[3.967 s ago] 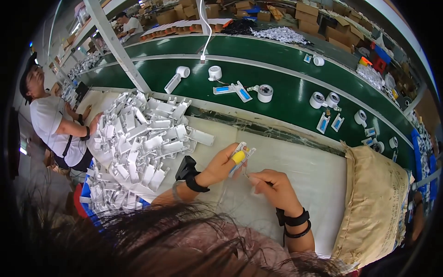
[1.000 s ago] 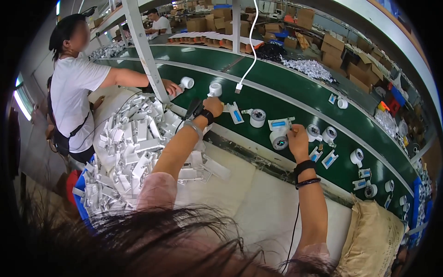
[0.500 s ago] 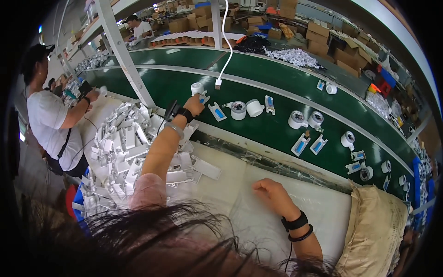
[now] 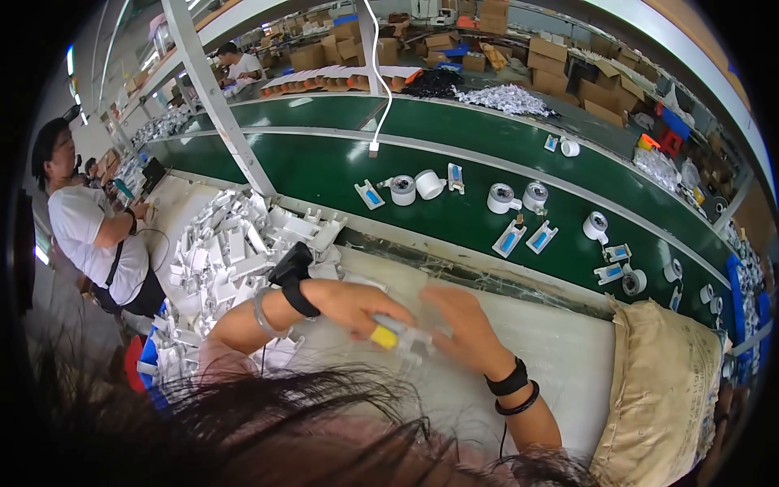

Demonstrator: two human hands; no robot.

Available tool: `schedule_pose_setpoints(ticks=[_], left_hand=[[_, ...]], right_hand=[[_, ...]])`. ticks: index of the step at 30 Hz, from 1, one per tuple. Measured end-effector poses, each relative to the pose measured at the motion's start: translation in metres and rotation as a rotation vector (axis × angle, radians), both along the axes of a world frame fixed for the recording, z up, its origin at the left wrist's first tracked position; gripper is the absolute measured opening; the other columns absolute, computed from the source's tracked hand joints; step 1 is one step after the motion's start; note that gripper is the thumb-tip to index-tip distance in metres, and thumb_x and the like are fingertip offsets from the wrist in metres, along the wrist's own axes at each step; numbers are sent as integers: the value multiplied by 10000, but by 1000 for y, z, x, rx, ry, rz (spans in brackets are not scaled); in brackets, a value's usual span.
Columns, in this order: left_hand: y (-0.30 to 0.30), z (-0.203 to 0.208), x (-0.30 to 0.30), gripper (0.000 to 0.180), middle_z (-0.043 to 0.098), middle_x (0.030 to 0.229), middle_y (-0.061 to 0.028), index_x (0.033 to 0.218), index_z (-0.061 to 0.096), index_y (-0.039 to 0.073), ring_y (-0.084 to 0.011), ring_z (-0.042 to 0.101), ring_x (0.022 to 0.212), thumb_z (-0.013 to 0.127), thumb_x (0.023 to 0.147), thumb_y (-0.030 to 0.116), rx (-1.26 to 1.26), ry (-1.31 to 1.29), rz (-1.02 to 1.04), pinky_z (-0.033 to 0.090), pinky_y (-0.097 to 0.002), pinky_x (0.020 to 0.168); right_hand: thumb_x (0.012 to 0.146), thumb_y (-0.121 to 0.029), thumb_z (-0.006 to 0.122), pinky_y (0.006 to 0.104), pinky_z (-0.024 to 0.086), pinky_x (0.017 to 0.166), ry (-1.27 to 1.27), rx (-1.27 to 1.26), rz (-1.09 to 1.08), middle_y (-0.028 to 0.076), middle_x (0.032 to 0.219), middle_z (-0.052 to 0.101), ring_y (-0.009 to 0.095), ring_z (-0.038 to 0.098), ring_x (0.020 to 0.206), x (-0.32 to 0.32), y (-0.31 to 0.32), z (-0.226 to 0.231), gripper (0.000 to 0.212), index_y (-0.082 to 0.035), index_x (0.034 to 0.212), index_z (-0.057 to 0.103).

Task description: The person assembles a handheld fan by inserting a battery into the handle, snapping on a cover, and placing it on the conveyor belt. They then pick up a motor and housing to connect wires and fit the components together.

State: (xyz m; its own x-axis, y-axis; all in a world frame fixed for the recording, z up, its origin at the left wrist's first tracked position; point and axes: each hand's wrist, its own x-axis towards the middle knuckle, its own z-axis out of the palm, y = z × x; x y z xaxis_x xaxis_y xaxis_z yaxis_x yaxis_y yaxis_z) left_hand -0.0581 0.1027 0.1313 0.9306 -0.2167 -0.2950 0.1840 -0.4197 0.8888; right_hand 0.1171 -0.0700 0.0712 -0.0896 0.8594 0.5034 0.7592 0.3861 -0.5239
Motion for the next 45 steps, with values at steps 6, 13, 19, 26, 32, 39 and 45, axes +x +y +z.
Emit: schedule_pose_setpoints(ticks=[6, 13, 19, 26, 32, 39, 45], left_hand=[[-23, -8, 13, 421, 677, 879, -127, 1201, 559, 51, -251, 668, 724, 619, 795, 143, 69, 194, -371, 497, -364, 668], [-53, -32, 23, 366, 588, 765, -239, 1100, 449, 39, -414, 595, 750, 591, 807, 207, 655, -226, 366, 463, -473, 623], [-60, -69, 18, 427, 565, 1002, -86, 1231, 443, 64, -176, 563, 695, 547, 821, 119, 20, -560, 516, 438, -344, 574], [-75, -43, 7, 413, 528, 1042, -11, 1281, 440, 83, -53, 487, 754, 528, 878, 103, -412, -16, 595, 408, -207, 629], [-87, -58, 16, 275, 570, 936, 5, 1233, 522, 74, -61, 510, 750, 508, 973, 162, -308, -374, 627, 417, -213, 664], [-111, -47, 11, 285, 598, 921, -30, 1231, 498, 45, -78, 547, 707, 507, 969, 153, 1, -480, 634, 453, -226, 595], [-117, -61, 24, 301, 569, 935, -56, 1247, 444, 34, -85, 541, 598, 473, 956, 106, -456, -236, 773, 465, -245, 477]], right_hand=[[834, -107, 695, 282, 498, 758, 527, -464, 246, 49, 890, 687, 152, 645, 832, -1, -41, -6, 170, -35, 982, 654], [870, -86, 663, 251, 490, 739, 748, -555, 187, 33, 864, 681, 96, 622, 799, 0, -51, -7, 132, -44, 995, 653], [930, -79, 579, 238, 490, 726, 1103, -709, 195, 50, 824, 686, 102, 630, 763, 12, -56, -4, 126, -14, 1002, 658], [940, -118, 577, 288, 469, 669, 285, -311, -120, 17, 709, 605, 123, 578, 676, 5, -60, 2, 161, 6, 957, 679], [923, -92, 596, 278, 460, 665, 981, -634, 236, 20, 741, 605, 109, 553, 700, 19, -72, -2, 139, 19, 976, 661], [822, -23, 672, 215, 445, 586, 772, -693, 32, 0, 712, 613, 63, 545, 615, 19, -76, -9, 95, -7, 899, 618], [817, 13, 647, 209, 465, 608, 661, -201, -338, 26, 755, 630, 80, 590, 656, 5, -75, -3, 170, -19, 976, 597]])
